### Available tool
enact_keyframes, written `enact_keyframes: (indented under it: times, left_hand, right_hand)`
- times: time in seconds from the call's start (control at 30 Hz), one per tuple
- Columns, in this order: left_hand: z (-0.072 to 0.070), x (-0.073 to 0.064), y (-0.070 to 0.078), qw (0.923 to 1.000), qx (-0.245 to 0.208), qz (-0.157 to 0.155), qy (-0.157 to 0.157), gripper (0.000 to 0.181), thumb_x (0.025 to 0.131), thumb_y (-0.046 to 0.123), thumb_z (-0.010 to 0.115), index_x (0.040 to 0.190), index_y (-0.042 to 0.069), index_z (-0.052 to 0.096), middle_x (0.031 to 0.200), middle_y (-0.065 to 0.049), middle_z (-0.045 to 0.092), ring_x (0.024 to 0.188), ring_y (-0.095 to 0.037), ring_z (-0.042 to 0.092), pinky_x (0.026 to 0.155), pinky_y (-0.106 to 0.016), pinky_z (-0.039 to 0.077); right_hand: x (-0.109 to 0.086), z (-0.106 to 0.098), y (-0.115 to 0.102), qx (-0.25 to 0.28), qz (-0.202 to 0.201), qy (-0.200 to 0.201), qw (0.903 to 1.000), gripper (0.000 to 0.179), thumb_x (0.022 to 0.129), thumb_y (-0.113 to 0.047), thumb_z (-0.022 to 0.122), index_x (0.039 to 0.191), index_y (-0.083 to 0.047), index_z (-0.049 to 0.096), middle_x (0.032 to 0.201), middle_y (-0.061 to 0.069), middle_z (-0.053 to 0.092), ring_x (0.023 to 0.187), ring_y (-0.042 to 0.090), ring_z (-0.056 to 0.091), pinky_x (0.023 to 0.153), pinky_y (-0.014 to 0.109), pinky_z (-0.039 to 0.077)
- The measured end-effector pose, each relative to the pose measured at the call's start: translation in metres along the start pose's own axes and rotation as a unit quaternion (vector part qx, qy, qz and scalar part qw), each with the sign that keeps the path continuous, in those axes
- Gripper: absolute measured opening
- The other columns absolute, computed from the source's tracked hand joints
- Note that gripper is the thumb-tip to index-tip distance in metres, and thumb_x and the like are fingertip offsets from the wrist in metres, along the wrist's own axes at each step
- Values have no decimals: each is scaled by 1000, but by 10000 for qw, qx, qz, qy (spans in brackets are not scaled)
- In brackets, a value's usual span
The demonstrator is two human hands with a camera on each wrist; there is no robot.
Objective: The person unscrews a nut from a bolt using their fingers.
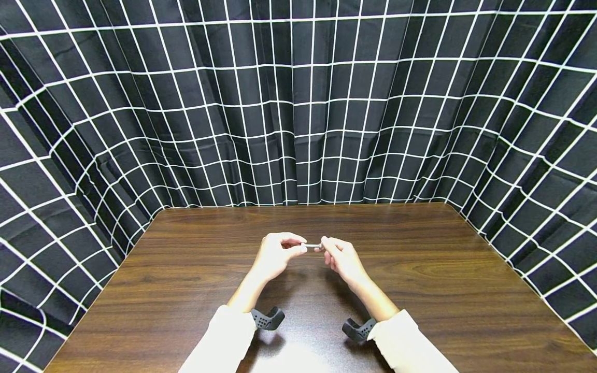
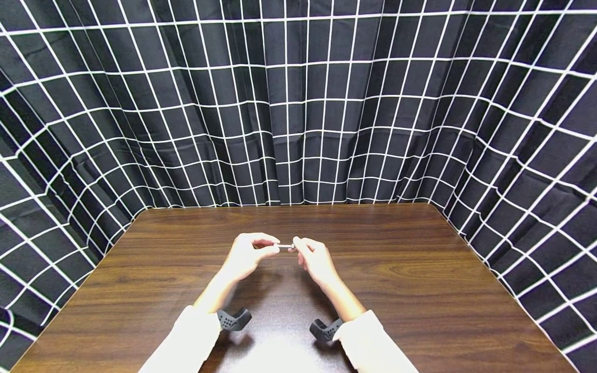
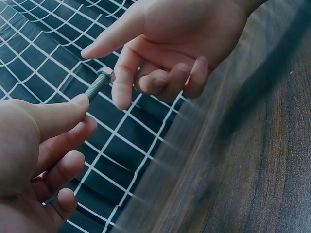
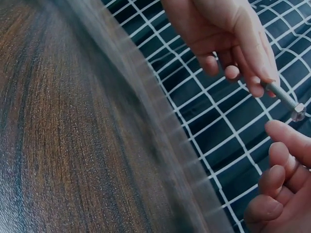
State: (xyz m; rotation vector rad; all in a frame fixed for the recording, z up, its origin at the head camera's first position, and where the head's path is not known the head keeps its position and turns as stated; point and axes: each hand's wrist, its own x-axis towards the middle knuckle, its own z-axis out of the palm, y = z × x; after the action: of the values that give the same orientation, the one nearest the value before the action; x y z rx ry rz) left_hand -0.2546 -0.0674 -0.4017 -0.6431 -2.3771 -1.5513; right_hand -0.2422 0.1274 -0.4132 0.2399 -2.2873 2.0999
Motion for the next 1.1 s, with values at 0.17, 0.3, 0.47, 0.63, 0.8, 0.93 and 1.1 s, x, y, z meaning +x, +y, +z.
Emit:
enact_keyframes:
  times: [0.17,0.3,0.47,0.63,0.8,0.93,1.1]
  left_hand:
    - [1,0,-1,10000,-19,48,-58,11,81,10,78,92,9,76,84,3,74,69,-8,63,61,-25,48]
    - [1,-1,-2,9999,5,89,-123,12,81,12,78,92,9,76,84,3,74,68,-8,63,60,-25,48]
    - [1,0,-2,9998,-19,137,-167,13,80,13,80,91,8,76,81,3,73,67,-7,63,60,-24,48]
    - [1,1,-3,9997,-50,152,-156,12,79,10,79,91,6,76,81,2,73,67,-8,64,60,-24,49]
    - [0,1,-5,9999,-39,110,-122,13,79,9,80,91,7,76,80,3,73,65,-8,62,58,-24,47]
    - [-1,1,-6,9999,10,127,-110,14,79,12,80,92,7,77,80,4,73,65,-8,61,57,-24,46]
    - [-2,1,-4,9998,45,115,-140,15,80,13,79,93,6,76,82,4,73,66,-8,61,57,-24,47]
  right_hand:
    - [0,2,2,-189,-126,48,9997,40,101,-23,53,85,11,64,56,0,49,45,6,36,43,20,27]
    - [0,2,3,-327,-326,31,9989,39,101,-21,52,78,10,60,55,0,49,45,5,36,43,20,28]
    - [1,0,3,-511,-379,-38,9980,37,100,-19,55,76,10,59,55,0,48,46,6,36,43,20,28]
    - [-4,-1,-10,-521,-423,-218,9975,34,99,-13,55,79,14,58,56,0,47,47,5,36,44,20,28]
    - [-9,-1,-19,-478,-586,-313,9966,27,96,-10,57,85,15,58,55,-1,44,48,6,35,46,21,28]
    - [-2,-4,-6,-331,-613,-300,9971,21,94,-9,62,90,11,63,57,-2,44,49,7,36,46,22,29]
    - [2,-5,1,-278,-589,-195,9977,15,91,-5,65,95,9,65,60,-2,47,51,7,39,47,21,30]
